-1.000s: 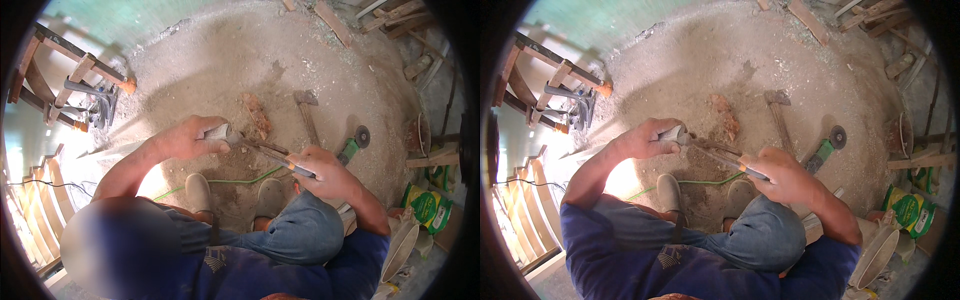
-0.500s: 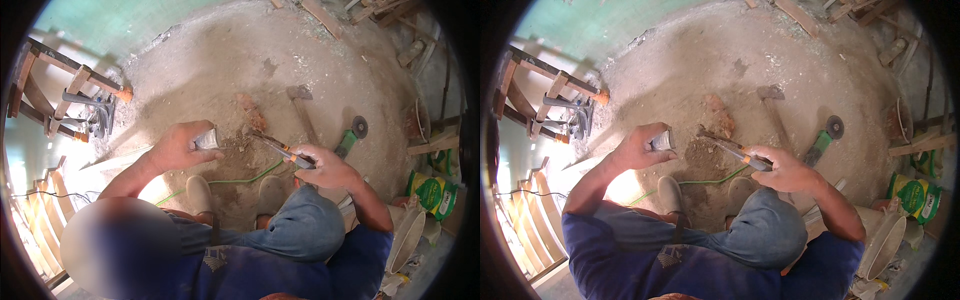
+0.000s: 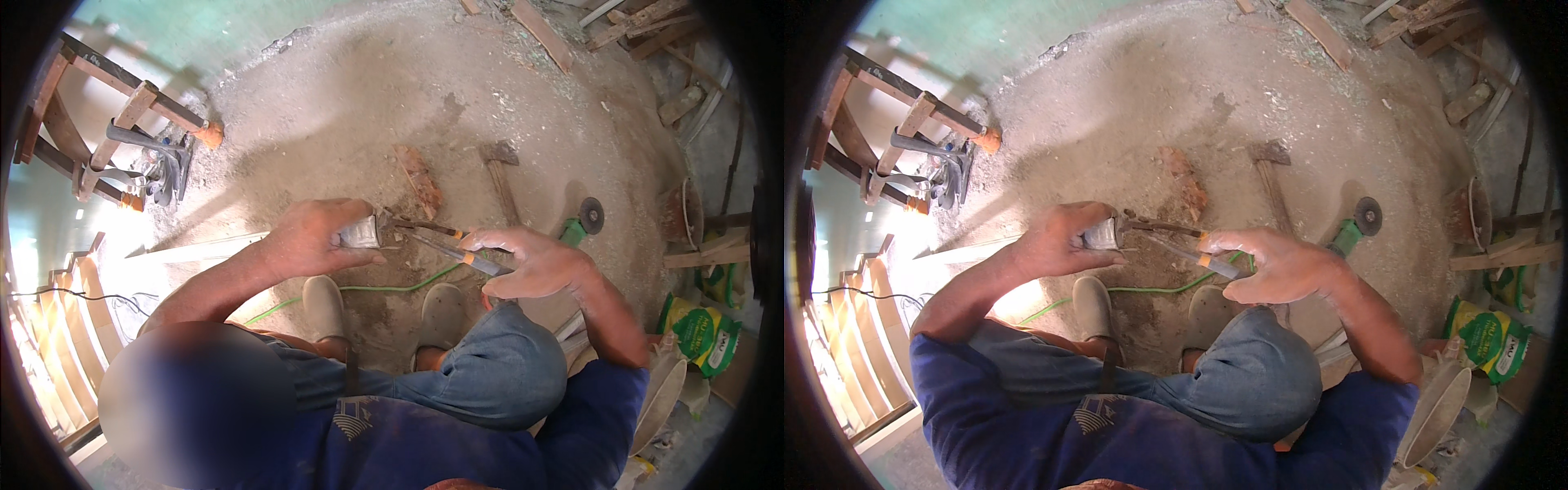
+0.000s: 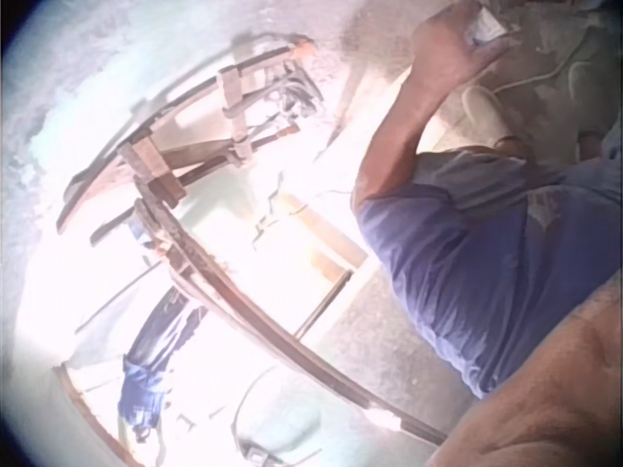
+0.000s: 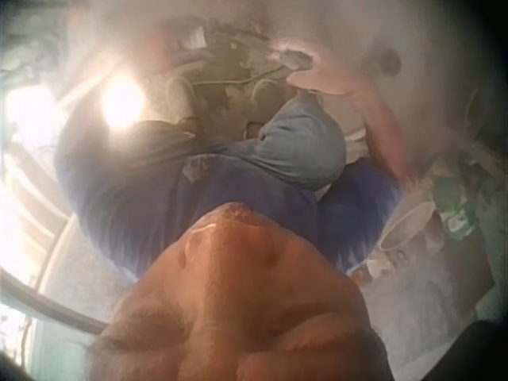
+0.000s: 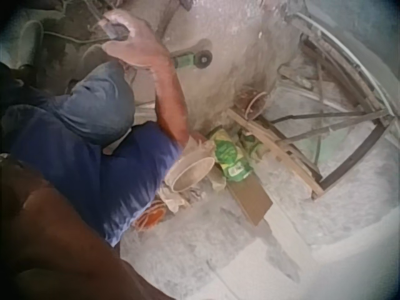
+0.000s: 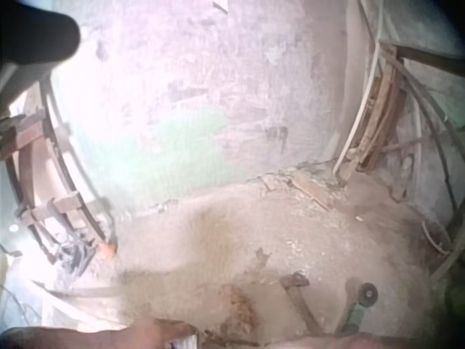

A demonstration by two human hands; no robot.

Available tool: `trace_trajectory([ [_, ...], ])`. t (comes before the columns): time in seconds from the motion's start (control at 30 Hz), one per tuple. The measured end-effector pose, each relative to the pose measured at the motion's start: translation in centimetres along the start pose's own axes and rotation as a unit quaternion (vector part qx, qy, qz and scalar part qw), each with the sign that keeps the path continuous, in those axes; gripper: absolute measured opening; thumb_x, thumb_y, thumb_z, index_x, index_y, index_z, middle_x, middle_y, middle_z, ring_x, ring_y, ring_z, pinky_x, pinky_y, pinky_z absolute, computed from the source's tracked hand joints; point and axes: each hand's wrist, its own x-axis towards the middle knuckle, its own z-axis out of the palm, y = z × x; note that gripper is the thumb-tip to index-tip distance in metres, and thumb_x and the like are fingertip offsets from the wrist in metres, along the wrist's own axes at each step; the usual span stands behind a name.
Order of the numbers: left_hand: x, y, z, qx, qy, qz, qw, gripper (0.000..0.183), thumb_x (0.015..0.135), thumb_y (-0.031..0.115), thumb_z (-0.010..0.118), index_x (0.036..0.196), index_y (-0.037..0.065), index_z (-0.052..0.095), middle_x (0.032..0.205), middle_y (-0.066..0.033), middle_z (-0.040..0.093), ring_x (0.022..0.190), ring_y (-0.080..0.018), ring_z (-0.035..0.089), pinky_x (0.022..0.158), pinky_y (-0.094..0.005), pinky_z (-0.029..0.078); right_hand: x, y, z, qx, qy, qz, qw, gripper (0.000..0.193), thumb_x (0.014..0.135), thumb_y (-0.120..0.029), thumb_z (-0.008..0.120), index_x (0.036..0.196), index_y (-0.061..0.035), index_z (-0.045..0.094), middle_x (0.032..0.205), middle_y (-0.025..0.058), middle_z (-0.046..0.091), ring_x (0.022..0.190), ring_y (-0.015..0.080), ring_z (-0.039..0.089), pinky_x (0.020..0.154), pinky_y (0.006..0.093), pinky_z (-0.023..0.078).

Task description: The person measures and marks a metal strip using a tape measure and pencil, then uses an angle grinder to cut the strip. The person also uses pliers and a hammer to adjust the strip's edges before cutting.

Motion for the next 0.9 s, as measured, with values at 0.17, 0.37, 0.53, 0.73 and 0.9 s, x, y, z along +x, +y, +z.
trace_trajectory([
  [0.17,0.0,-0.3,1.4,0.030,-0.004,-0.015,0.999,0.056,0.080,0.044,0.081,0.115,0.005,0.062,0.092,-0.0160,0.065,0.082,-0.0381,0.068,0.068,-0.0458,0.054,-0.1,0.3,-0.5,-0.076,0.004,-0.082,0.994,0.057,0.081,-0.021,0.072,0.131,0.0012,0.058,0.118,0.0196,0.067,0.101,0.0242,0.067,0.083,0.0362,0.053],
  [0.37,0.0,-1.0,2.6,0.087,-0.004,-0.014,0.996,0.054,0.084,0.046,0.077,0.118,0.010,0.057,0.094,-0.0124,0.064,0.084,-0.0350,0.069,0.066,-0.0454,0.056,-0.5,-3.1,-1.4,-0.101,-0.050,0.056,0.992,0.067,0.079,-0.026,0.077,0.136,0.0017,0.056,0.132,0.0180,0.061,0.126,0.0311,0.057,0.105,0.0379,0.044],
  [0.53,0.0,-1.0,2.7,0.100,0.003,-0.019,0.995,0.058,0.081,0.039,0.081,0.122,0.006,0.059,0.096,-0.0140,0.064,0.086,-0.0363,0.069,0.068,-0.0445,0.056,-0.3,-2.8,-1.3,-0.120,-0.049,0.029,0.991,0.069,0.077,-0.027,0.078,0.136,0.0022,0.056,0.128,0.0195,0.061,0.120,0.0329,0.059,0.101,0.0394,0.046],
  [0.73,0.1,-0.9,2.8,0.108,0.010,-0.017,0.994,0.058,0.081,0.042,0.080,0.123,0.008,0.059,0.097,-0.0133,0.064,0.085,-0.0367,0.069,0.067,-0.0448,0.056,-0.6,-2.8,-1.1,-0.145,-0.030,0.027,0.989,0.069,0.078,-0.027,0.079,0.136,0.0014,0.056,0.128,0.0195,0.061,0.120,0.0325,0.059,0.101,0.0394,0.046],
  [0.9,0.0,-1.0,2.9,0.117,0.014,-0.004,0.993,0.056,0.080,0.044,0.080,0.119,0.009,0.059,0.096,-0.0124,0.064,0.085,-0.0360,0.069,0.066,-0.0447,0.056,-0.5,-2.6,-1.2,-0.103,-0.040,0.035,0.993,0.069,0.079,-0.027,0.080,0.137,-0.0001,0.056,0.130,0.0190,0.061,0.122,0.0315,0.058,0.103,0.0391,0.045],
])
